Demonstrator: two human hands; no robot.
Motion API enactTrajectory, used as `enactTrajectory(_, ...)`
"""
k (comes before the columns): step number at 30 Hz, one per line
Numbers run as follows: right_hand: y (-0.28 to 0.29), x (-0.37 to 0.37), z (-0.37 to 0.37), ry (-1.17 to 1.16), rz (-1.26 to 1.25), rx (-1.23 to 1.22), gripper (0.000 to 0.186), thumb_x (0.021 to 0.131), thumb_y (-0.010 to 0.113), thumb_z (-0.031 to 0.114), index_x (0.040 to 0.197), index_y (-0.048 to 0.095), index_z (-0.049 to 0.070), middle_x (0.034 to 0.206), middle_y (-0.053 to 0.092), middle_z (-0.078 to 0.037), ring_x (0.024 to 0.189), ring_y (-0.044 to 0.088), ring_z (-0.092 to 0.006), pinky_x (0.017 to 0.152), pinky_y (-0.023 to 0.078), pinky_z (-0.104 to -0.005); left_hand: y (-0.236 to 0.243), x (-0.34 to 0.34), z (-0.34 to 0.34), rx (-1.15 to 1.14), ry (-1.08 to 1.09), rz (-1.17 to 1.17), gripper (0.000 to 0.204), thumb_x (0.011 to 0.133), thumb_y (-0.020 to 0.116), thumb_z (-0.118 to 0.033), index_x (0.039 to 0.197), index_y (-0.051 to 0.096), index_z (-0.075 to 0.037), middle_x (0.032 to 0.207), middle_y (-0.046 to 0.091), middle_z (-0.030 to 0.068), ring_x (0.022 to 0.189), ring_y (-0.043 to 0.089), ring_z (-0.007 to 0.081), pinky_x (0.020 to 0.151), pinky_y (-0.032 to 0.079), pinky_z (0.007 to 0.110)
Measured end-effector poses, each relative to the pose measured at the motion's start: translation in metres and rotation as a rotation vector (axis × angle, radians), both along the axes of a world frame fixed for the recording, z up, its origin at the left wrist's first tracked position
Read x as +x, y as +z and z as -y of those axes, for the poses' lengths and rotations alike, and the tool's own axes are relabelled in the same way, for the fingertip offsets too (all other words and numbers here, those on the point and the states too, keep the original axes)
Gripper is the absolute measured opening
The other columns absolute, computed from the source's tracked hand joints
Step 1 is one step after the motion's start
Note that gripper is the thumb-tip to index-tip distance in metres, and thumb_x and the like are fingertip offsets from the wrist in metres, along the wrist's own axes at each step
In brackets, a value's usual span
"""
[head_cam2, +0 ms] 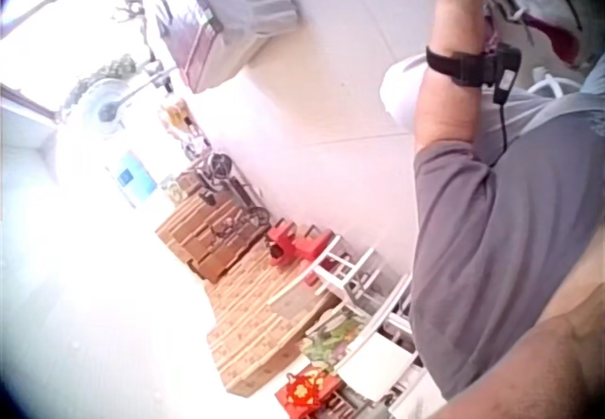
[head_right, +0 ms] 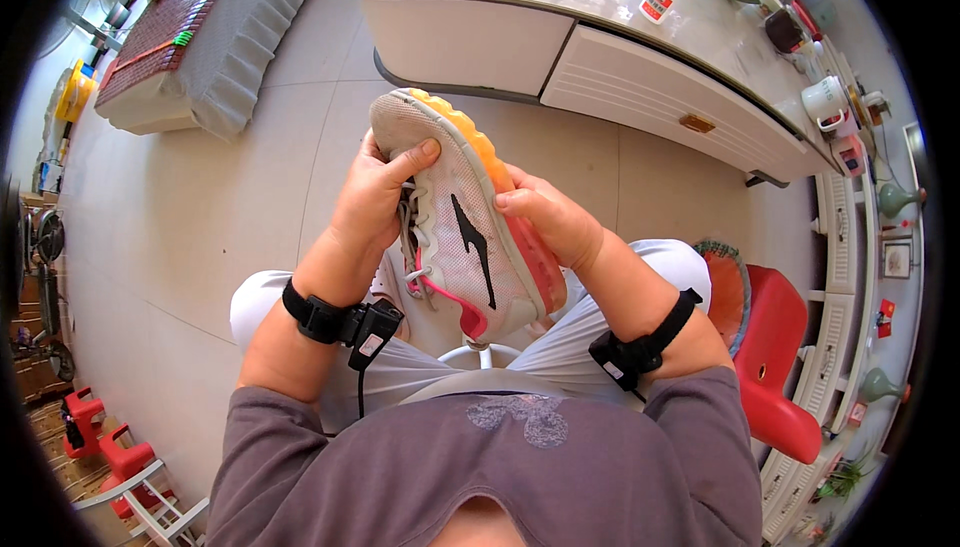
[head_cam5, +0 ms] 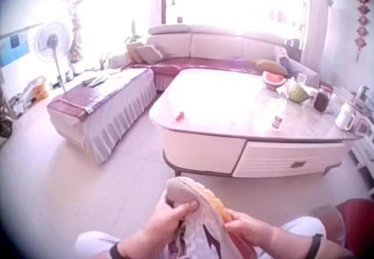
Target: The person applies glue from a bottle to the detached sole of a sneaker, wipes the sole with a tissue, and presses the parts together by hand.
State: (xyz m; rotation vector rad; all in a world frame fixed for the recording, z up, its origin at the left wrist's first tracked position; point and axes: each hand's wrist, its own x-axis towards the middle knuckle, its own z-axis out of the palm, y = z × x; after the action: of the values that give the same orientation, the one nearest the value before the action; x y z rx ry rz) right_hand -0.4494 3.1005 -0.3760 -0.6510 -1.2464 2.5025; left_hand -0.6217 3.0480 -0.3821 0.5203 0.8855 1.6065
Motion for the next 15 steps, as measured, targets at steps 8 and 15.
enactTrajectory(8,0.011,-0.001,0.001,-0.076,0.204,0.352,0.047,0.085,0.048,0.029,0.121,0.036,0.001,0.107,0.05,-0.008,0.097,0.048,-0.0139,0.086,0.039,-0.029,-0.007,0.016,0.002,-0.067,0.064,-0.283,0.047,0.072,0.062,-0.004,0.113,0.038,0.0,0.097,0.053,0.0087,0.09,0.052,0.0164,0.075,0.045,0.031)
enactTrajectory(15,-0.011,0.022,-0.026,-0.07,-0.31,-0.346,0.04,0.088,0.039,0.031,0.115,0.045,0.002,0.108,0.054,-0.011,0.094,0.054,-0.0166,0.083,0.044,-0.0298,-0.013,0.011,0.006,0.021,-0.308,-0.126,0.057,0.08,0.051,-0.043,0.122,0.038,-0.006,0.109,0.05,0.0042,0.103,0.044,0.0137,0.083,0.038,0.03)
